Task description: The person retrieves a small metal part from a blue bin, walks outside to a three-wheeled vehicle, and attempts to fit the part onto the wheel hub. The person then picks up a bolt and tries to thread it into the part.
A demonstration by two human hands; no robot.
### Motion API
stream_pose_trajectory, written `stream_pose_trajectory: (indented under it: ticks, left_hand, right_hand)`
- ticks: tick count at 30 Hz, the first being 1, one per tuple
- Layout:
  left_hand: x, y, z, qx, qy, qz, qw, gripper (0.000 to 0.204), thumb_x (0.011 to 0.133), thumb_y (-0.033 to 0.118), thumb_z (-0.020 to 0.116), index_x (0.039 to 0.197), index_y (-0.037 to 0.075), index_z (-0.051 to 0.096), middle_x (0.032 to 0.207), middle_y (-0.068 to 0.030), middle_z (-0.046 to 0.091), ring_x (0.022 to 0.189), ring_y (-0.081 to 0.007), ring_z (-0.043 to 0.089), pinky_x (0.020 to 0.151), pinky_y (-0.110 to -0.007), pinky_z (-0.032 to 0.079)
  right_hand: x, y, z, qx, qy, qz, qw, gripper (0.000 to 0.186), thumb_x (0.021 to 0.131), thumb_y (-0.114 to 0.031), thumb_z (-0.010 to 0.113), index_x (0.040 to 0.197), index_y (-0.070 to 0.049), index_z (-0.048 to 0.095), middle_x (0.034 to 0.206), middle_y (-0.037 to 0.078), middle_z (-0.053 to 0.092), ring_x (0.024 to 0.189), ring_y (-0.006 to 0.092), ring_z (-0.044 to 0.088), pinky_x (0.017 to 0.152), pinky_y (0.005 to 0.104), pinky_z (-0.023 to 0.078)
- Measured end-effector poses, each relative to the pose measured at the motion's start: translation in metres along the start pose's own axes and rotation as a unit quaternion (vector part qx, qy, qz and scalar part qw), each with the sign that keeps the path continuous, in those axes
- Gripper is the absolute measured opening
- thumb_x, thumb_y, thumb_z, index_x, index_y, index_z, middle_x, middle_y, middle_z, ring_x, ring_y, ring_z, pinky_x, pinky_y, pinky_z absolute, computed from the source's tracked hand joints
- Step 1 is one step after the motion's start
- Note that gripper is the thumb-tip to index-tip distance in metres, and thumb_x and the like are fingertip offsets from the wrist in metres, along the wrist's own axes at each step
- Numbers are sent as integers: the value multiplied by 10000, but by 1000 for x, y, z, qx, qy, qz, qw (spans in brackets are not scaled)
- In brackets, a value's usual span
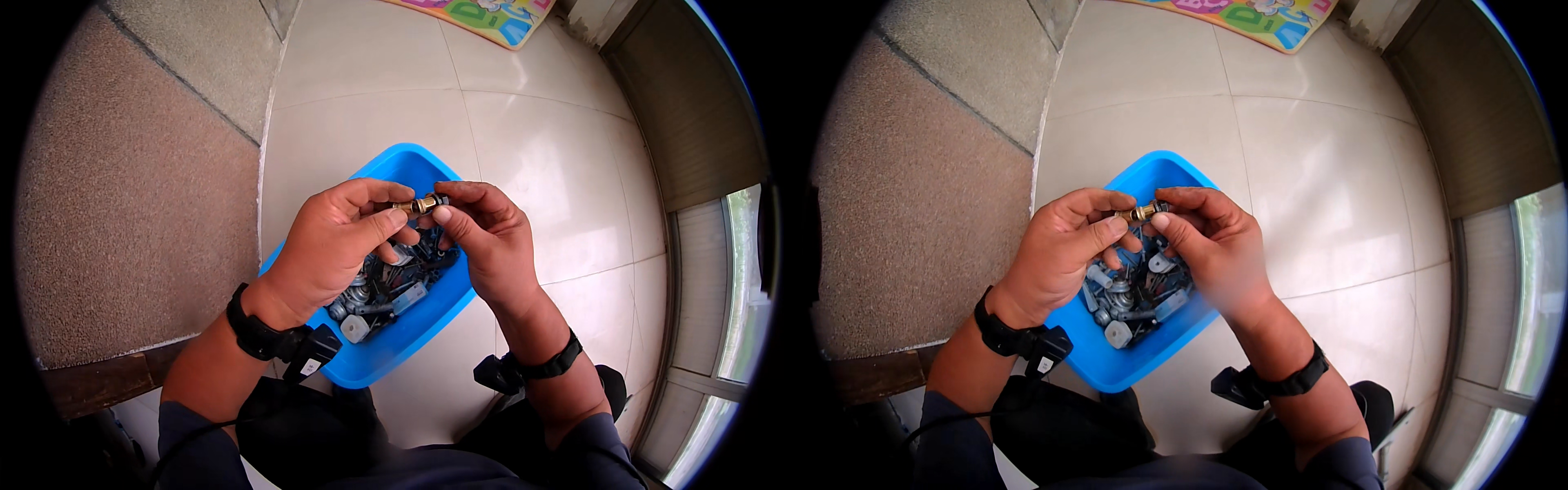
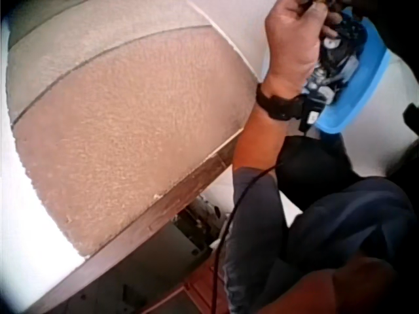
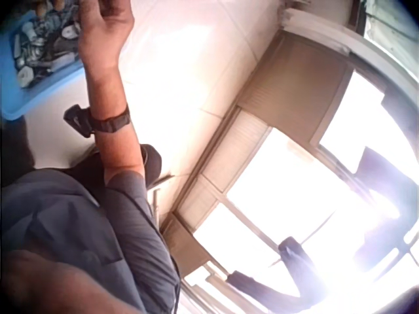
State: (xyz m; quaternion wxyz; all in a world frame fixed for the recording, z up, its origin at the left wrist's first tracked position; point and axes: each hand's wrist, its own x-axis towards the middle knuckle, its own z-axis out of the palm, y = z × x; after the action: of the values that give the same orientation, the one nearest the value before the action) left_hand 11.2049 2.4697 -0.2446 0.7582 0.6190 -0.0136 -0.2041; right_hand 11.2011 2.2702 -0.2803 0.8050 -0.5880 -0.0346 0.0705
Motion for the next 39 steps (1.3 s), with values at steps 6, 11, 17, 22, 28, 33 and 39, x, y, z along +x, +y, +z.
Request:
stream_pose_trajectory:
  ticks: [6, 11, 17, 22, 28, 33, 39]
  left_hand:
    - [2, -1, 1, 56, -6, -1, 998, 246, 999, 92, 584, 1217, -21, 607, 1042, -108, 685, 879, -146, 687, 671, -214, 546]
    - [6, -5, 1, -12, -14, -44, 999, 244, 1014, 130, 571, 1210, -10, 610, 1019, -91, 691, 858, -135, 685, 652, -206, 539]
    - [9, -12, 3, -15, -9, -38, 999, 233, 1017, 132, 566, 1197, -11, 611, 1006, -88, 687, 847, -135, 684, 654, -214, 542]
    - [9, -14, 9, 93, 3, 40, 995, 226, 1007, 104, 578, 1189, -27, 609, 1024, -107, 688, 868, -138, 686, 680, -228, 555]
    - [8, -16, 9, 203, 20, 132, 970, 153, 979, 57, 608, 1105, -20, 648, 969, -100, 696, 877, -141, 694, 717, -244, 561]
    - [11, -12, -3, 406, -33, 293, 865, 165, 980, 31, 591, 1131, -21, 628, 1010, -96, 683, 879, -142, 695, 724, -248, 561]
    - [10, -12, 6, 243, -6, 150, 958, 233, 1004, 85, 577, 1211, -21, 585, 1020, -115, 684, 882, -152, 697, 714, -255, 560]
  right_hand:
    - [-3, 0, -2, -62, 1, -40, 997, 209, 913, 2, 689, 1120, 6, 664, 1002, 80, 722, 916, 110, 682, 776, 234, 543]
    - [-1, 3, -8, -92, -4, -98, 991, 203, 905, 22, 689, 1106, 20, 657, 1044, 96, 712, 957, 141, 693, 846, 263, 553]
    - [-2, 2, -11, -82, 13, -38, 996, 191, 911, -5, 697, 1099, 18, 671, 983, 88, 722, 910, 126, 689, 799, 250, 552]
    - [0, 2, -14, -68, 8, 2, 998, 195, 932, -78, 696, 1095, 26, 674, 935, 82, 723, 829, 102, 678, 669, 223, 528]
    - [2, 1, -13, -50, -2, 45, 998, 186, 954, -125, 680, 1050, 34, 665, 908, 82, 715, 771, 101, 673, 620, 219, 516]
    - [-1, -2, -12, -72, -15, 52, 996, 184, 966, -173, 671, 998, 7, 652, 851, 63, 693, 712, 98, 675, 580, 212, 507]
    - [2, -7, -14, -76, -16, 35, 996, 185, 963, -168, 677, 1006, 10, 646, 846, 66, 692, 696, 91, 669, 575, 211, 515]
